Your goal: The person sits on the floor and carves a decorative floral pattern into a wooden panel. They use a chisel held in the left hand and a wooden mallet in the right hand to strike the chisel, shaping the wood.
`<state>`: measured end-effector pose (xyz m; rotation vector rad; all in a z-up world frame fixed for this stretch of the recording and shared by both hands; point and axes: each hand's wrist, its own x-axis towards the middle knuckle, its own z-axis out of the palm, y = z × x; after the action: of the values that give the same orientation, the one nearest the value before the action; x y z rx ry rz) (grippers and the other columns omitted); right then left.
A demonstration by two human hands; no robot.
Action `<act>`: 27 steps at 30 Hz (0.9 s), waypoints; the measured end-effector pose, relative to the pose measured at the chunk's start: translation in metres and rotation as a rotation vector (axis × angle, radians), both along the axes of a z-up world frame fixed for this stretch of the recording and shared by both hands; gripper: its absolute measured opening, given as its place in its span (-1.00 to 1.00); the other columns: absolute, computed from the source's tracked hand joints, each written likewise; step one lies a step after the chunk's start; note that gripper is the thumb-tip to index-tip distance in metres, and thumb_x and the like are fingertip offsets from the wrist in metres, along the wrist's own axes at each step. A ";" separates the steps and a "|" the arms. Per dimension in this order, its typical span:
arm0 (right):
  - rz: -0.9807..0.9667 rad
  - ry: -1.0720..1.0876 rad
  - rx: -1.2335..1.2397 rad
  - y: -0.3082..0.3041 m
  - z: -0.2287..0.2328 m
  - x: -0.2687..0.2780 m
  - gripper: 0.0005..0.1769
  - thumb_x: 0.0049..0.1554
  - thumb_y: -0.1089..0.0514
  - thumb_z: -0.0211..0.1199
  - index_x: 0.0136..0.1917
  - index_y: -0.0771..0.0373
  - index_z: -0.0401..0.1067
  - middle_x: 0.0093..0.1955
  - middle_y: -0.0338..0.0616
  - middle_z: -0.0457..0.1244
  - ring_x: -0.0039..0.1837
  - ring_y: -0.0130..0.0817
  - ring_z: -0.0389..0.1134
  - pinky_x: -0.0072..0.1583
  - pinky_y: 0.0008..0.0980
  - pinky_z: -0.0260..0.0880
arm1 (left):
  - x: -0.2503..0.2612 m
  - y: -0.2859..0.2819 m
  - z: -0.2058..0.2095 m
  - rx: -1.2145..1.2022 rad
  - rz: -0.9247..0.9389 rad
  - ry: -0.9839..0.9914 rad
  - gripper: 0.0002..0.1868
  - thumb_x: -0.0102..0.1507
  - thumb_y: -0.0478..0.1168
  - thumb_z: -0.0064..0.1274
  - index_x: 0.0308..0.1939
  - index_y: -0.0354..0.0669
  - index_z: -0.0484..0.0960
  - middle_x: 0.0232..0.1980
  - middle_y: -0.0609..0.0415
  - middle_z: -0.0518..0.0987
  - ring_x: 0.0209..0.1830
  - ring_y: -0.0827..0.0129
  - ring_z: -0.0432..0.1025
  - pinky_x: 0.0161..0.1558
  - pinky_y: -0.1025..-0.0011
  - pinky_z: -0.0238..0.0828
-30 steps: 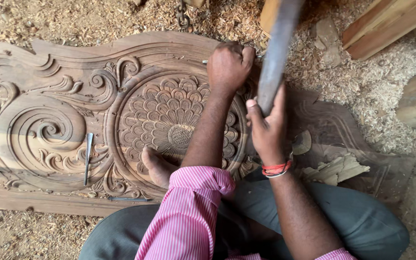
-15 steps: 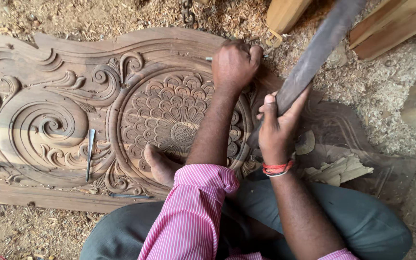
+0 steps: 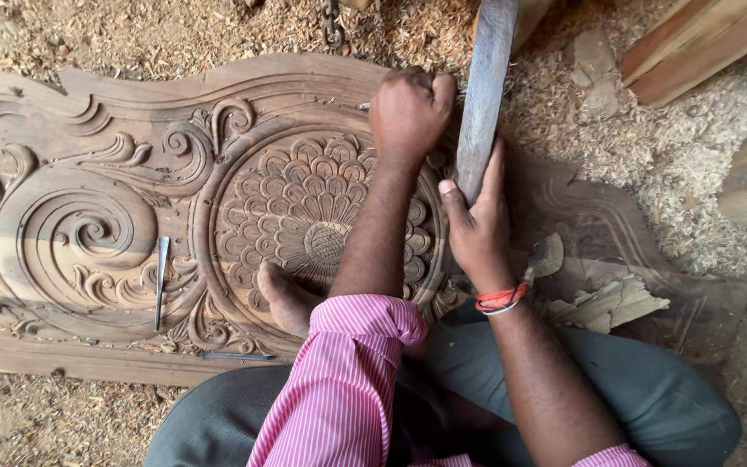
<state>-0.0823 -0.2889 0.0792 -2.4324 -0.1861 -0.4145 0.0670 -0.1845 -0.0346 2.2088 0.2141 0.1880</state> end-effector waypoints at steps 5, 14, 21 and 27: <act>-0.117 0.396 0.908 0.007 -0.006 -0.004 -0.07 0.35 0.13 0.19 0.75 0.26 -0.30 0.19 0.02 0.17 -0.08 -0.40 0.25 -0.09 -0.46 0.37 | -0.006 0.006 0.001 0.071 -0.011 -0.001 -0.54 0.27 0.02 -0.19 -0.53 -0.16 0.65 -0.42 -0.01 0.59 -0.57 0.42 0.44 -0.51 0.30 0.53; -0.016 0.384 0.563 -0.001 -0.005 0.000 -0.12 0.41 0.15 0.18 0.77 0.19 -0.27 0.47 -0.07 0.18 -0.02 -0.44 0.27 -0.07 -0.47 0.41 | 0.001 0.002 -0.009 0.149 0.001 -0.069 -0.51 0.30 0.03 -0.19 -0.57 -0.13 0.65 -0.47 0.01 0.59 -0.53 0.42 0.43 -0.41 0.27 0.53; -0.190 0.353 0.768 -0.002 -0.009 -0.004 -0.05 0.37 0.10 0.18 0.74 0.19 -0.39 0.19 -0.07 0.23 -0.09 -0.49 0.29 -0.12 -0.53 0.39 | 0.002 0.003 -0.006 0.059 0.068 0.025 -0.53 0.28 0.02 -0.17 -0.58 -0.16 0.62 -0.53 0.04 0.55 -0.65 0.43 0.36 -0.57 0.30 0.45; -0.086 0.431 0.806 0.006 -0.011 -0.006 -0.04 0.37 0.10 0.19 0.78 0.17 -0.33 0.18 -0.06 0.20 -0.09 -0.52 0.25 -0.10 -0.52 0.35 | 0.000 0.009 -0.005 0.095 0.054 -0.015 -0.56 0.25 0.02 -0.14 -0.53 -0.17 0.64 -0.49 0.01 0.54 -0.62 0.46 0.38 -0.57 0.30 0.48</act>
<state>-0.0884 -0.2828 0.0684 -1.6751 0.2361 0.0228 0.0670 -0.1756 -0.0396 2.2969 0.2620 0.2491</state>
